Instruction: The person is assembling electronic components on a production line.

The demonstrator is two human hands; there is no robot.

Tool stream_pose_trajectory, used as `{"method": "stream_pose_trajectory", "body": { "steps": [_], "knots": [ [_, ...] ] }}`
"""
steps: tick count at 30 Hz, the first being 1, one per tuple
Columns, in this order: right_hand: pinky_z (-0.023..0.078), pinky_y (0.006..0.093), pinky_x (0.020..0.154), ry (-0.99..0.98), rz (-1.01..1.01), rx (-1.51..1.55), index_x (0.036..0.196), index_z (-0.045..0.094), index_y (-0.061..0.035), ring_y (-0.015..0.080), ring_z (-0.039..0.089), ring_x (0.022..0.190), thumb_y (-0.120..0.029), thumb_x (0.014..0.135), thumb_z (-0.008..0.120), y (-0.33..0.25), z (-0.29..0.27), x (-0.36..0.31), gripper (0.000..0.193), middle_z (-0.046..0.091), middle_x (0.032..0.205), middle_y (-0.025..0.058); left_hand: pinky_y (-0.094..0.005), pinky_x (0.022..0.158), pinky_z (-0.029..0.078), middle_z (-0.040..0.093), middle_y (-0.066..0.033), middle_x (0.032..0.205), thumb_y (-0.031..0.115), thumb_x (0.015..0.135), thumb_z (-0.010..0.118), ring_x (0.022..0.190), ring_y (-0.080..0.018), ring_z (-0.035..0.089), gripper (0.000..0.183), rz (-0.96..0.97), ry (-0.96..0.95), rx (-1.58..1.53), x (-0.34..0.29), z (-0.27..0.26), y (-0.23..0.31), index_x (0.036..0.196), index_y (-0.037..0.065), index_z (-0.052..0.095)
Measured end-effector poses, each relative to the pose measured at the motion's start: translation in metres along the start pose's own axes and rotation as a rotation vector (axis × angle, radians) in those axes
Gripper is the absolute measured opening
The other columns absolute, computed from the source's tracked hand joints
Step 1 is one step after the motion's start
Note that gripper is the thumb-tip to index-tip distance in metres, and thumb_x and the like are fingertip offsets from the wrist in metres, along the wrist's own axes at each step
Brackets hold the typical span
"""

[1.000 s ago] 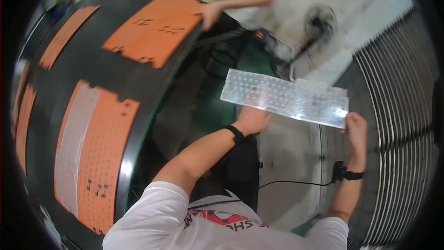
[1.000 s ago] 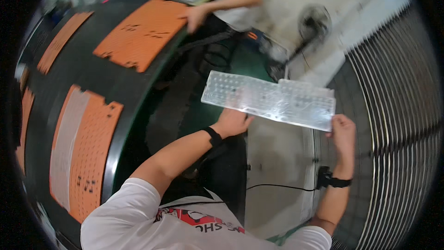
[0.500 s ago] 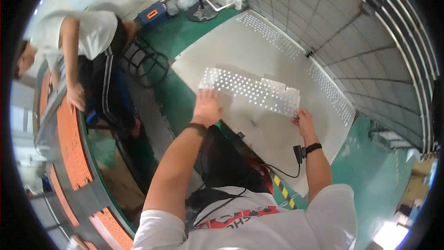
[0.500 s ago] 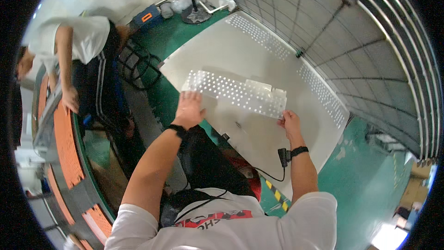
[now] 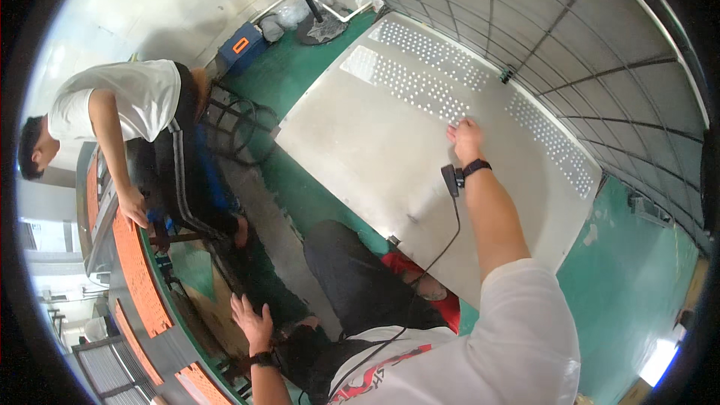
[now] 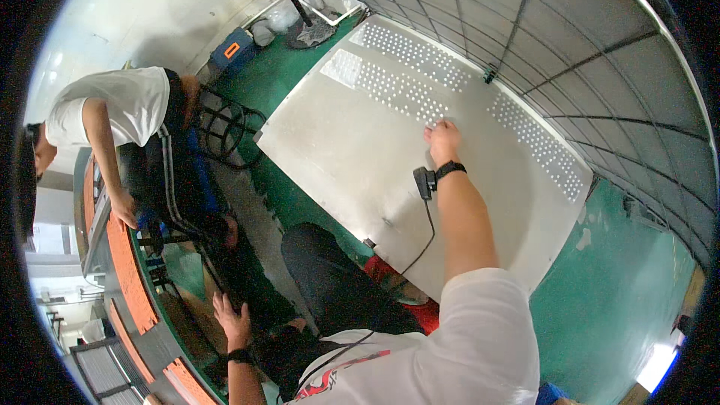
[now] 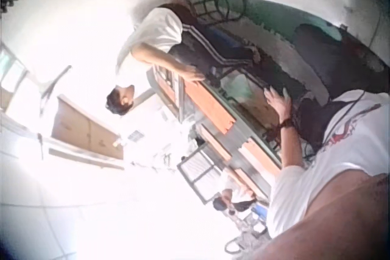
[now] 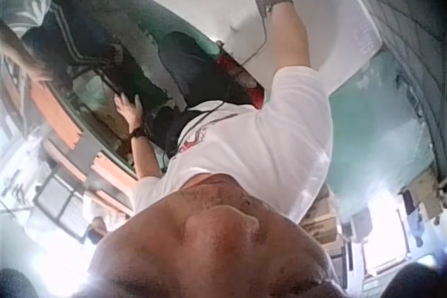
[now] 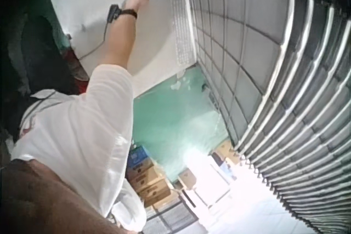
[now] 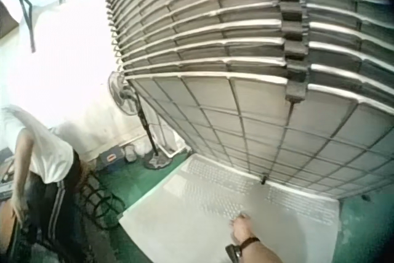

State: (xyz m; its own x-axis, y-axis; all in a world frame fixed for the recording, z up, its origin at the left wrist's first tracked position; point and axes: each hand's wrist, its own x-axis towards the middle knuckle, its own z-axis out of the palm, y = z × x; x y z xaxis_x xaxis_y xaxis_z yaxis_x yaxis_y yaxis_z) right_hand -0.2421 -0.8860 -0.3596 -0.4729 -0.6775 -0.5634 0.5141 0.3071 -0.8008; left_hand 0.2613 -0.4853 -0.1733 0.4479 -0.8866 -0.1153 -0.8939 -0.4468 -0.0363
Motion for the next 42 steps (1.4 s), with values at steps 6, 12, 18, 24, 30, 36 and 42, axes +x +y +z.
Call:
{"method": "stream_pose_trajectory", "body": {
  "steps": [6,12,18,24,30,36,42],
  "knots": [
    [0.055,0.0347,0.058,0.032,0.079,-0.043,0.105,0.055,-0.0022,0.0271,0.066,0.071,-0.014,0.095,0.046,0.006,0.023,0.017,0.018,0.062,0.089,0.0143,-0.0546,0.108,0.026,0.027,-0.0248,0.147,0.021,0.078,0.068,0.137,-0.0410,0.025,0.064,-0.114,-0.008,0.029,-0.042,-0.007,-0.016,0.131,-0.005,0.042],
    [0.049,0.0376,0.075,-0.059,-0.295,-0.639,0.106,0.059,-0.0003,0.0278,0.062,0.084,-0.021,0.092,0.048,0.083,0.011,0.016,0.028,0.065,0.096,0.0138,-0.0478,0.103,0.035,0.043,-0.0249,0.136,0.021,0.077,0.069,0.123,-0.0427,0.041,0.055,-0.078,-0.003,-0.264,-0.065,-0.030,-0.005,0.123,-0.004,0.051],
    [0.047,0.0265,0.070,-0.869,-0.162,-0.541,0.107,0.060,-0.0021,0.0120,0.057,0.078,-0.016,0.093,0.053,0.032,0.160,-0.245,0.021,0.062,0.095,0.0038,-0.0420,0.091,0.044,0.057,-0.0179,0.117,0.020,0.081,0.065,0.109,-0.0342,0.054,0.036,0.191,0.140,-0.461,-0.100,-0.080,0.024,0.110,0.000,0.058],
    [0.049,0.0260,0.075,-2.101,-0.568,-0.618,0.105,0.061,0.0039,0.0132,0.060,0.082,-0.011,0.091,0.056,0.040,0.208,-0.593,0.021,0.065,0.092,0.0060,-0.0424,0.090,0.039,0.056,-0.0147,0.114,0.021,0.082,0.065,0.113,-0.0297,0.050,0.032,0.140,0.621,-0.404,-0.186,-0.119,0.014,0.106,0.001,0.056],
    [0.049,0.0343,0.082,-3.122,-0.756,-0.615,0.108,0.061,0.0046,0.0225,0.063,0.093,-0.019,0.089,0.056,0.103,0.092,-0.840,0.031,0.066,0.100,0.0164,-0.0427,0.091,0.037,0.057,-0.0147,0.113,0.028,0.082,0.065,0.112,-0.0303,0.051,0.036,-0.320,0.620,-0.324,-0.277,-0.104,0.003,0.106,0.002,0.058],
    [0.049,0.0389,0.084,-3.172,-1.404,-1.124,0.094,0.068,0.0026,0.0344,0.064,0.090,-0.034,0.080,0.061,0.164,-0.032,-0.947,0.040,0.067,0.094,0.0225,-0.0385,0.087,0.039,0.057,-0.0122,0.099,0.030,0.082,0.064,0.099,-0.0276,0.054,0.032,-0.491,0.512,-0.482,-0.342,-0.115,0.014,0.098,0.002,0.058],
    [0.052,0.0408,0.075,-3.073,-1.738,-1.110,0.083,0.070,-0.0024,0.0333,0.066,0.077,-0.027,0.078,0.059,0.178,-0.038,-0.979,0.028,0.067,0.081,0.0218,-0.0384,0.087,0.039,0.056,-0.0134,0.096,0.029,0.085,0.061,0.099,-0.0272,0.053,0.032,-0.358,0.725,-0.585,-0.345,-0.114,0.006,0.100,0.001,0.057]
  ]
}}
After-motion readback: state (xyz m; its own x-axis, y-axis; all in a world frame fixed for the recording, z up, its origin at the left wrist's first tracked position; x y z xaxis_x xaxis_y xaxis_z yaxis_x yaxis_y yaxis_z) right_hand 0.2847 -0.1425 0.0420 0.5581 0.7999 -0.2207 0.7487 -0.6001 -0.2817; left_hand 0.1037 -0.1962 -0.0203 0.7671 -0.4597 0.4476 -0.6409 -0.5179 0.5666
